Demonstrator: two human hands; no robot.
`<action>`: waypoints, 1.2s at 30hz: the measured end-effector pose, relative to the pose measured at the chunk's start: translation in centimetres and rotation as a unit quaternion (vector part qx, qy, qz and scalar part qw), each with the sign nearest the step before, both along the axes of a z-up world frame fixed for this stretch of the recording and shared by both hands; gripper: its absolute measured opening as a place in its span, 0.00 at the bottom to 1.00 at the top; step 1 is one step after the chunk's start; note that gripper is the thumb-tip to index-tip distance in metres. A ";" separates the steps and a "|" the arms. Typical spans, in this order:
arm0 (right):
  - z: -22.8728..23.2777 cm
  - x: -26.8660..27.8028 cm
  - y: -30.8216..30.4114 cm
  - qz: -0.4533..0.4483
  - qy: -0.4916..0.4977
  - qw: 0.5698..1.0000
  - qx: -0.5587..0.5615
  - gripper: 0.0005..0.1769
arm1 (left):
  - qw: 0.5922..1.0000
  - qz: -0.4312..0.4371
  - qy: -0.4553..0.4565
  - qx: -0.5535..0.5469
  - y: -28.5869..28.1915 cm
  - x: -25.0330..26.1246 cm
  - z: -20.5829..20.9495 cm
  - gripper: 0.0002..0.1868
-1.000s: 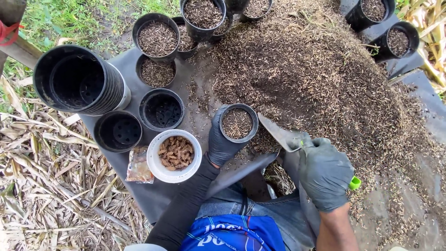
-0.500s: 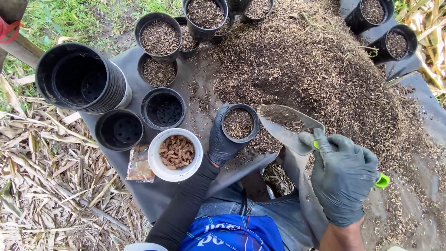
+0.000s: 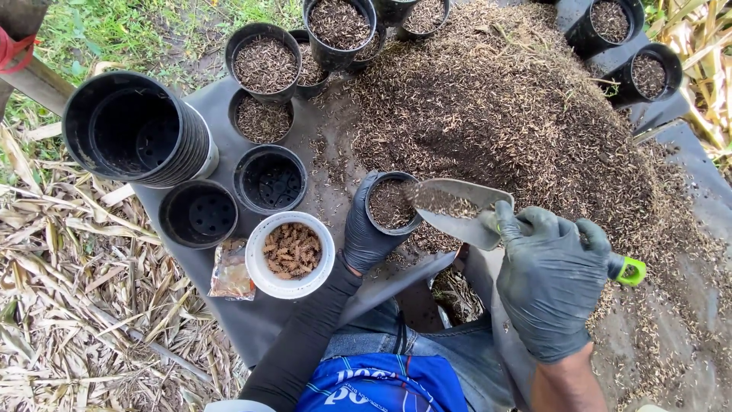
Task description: Filling small plastic pots with a soil mixture using a hand trowel and then spraying them with water.
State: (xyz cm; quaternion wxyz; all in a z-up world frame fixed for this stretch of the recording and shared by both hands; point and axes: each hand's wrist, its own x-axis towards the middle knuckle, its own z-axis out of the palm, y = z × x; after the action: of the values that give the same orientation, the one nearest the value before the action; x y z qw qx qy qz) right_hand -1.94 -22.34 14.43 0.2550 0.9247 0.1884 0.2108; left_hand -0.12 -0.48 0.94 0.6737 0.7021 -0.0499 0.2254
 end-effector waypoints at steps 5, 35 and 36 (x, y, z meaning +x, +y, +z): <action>0.6 -0.3 -0.1 -0.028 0.005 0.998 -0.047 0.17 | 0.998 0.036 -0.023 0.040 -0.1 -0.1 -2.1 0.49; -5.0 -2.5 -5.4 -0.093 0.040 0.975 0.198 0.22 | 0.987 0.078 -0.034 0.136 -0.3 -0.7 -6.9 0.57; -5.7 -3.0 -5.9 -0.103 0.048 0.971 0.209 0.24 | 0.987 0.087 -0.017 0.137 -0.3 -0.7 -6.7 0.57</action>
State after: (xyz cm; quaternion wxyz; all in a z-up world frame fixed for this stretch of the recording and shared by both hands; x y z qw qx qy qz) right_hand -4.91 -28.24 8.77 0.0670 0.9809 0.0554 0.1738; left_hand -0.81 -0.82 -5.76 0.5480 0.7854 -0.0302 0.2864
